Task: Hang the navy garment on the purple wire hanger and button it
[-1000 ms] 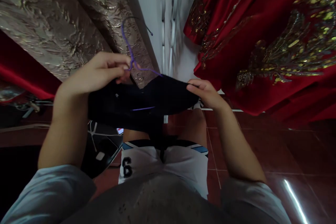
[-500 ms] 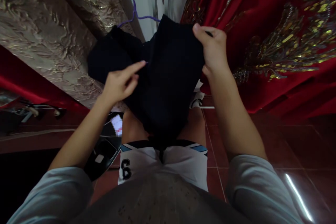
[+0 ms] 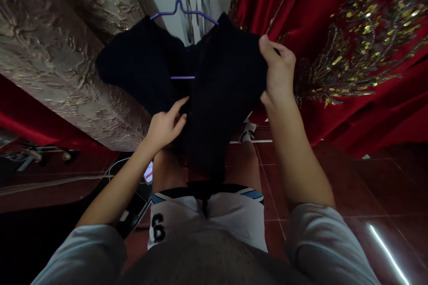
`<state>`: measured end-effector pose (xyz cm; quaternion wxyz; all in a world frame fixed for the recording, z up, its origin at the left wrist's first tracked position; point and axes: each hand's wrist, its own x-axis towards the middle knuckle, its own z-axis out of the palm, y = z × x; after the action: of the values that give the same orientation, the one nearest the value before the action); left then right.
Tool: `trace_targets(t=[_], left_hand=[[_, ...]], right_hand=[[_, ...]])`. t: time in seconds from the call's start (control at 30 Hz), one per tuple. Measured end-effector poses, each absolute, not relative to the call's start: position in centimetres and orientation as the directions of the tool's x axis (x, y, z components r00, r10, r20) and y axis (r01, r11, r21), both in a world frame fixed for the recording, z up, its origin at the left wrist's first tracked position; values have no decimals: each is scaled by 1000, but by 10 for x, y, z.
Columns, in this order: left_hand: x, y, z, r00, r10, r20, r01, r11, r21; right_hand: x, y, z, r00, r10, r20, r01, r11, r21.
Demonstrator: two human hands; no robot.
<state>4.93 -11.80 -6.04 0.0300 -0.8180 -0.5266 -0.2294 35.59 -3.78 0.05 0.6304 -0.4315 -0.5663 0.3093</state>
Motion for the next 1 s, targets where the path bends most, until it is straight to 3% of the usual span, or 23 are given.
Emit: trace_targets(t=[0.2,0.27,0.4,0.47,0.53,0.57,0.67,0.83,1.0], left_hand=[[53,-140,-84,310,843,439,826,-467,315],[58,-152,-97,280,831,481,781,-488,390],[77,-176,-116,167,797,581,662,-527,533],[92,-185,-124,90,796,599,558,-539,632],[109,-193,-133,-28,837,547,395,-493,775],[117,-197,-136,-92,863,497,294,-454,841],[135,-208,-143,-224,899,376,37,-378,925],[135,-218,-140,-219,915,338,-92,-365,927],[132,-219,-143,-215,899,381,-83,-406,910]], right_hand=[[372,-74,-39,275,891,360,-12,378,-926],[371,-71,-44,310,867,389,52,393,-918],[349,-85,-57,529,568,630,384,502,-775],[324,-116,-76,641,429,636,446,467,-764],[293,-155,-105,681,533,502,309,412,-857],[277,-174,-120,612,684,397,190,360,-913],[242,-215,-154,372,886,276,82,265,-961],[242,-221,-150,161,966,203,20,202,-979],[254,-219,-137,67,981,183,29,182,-983]])
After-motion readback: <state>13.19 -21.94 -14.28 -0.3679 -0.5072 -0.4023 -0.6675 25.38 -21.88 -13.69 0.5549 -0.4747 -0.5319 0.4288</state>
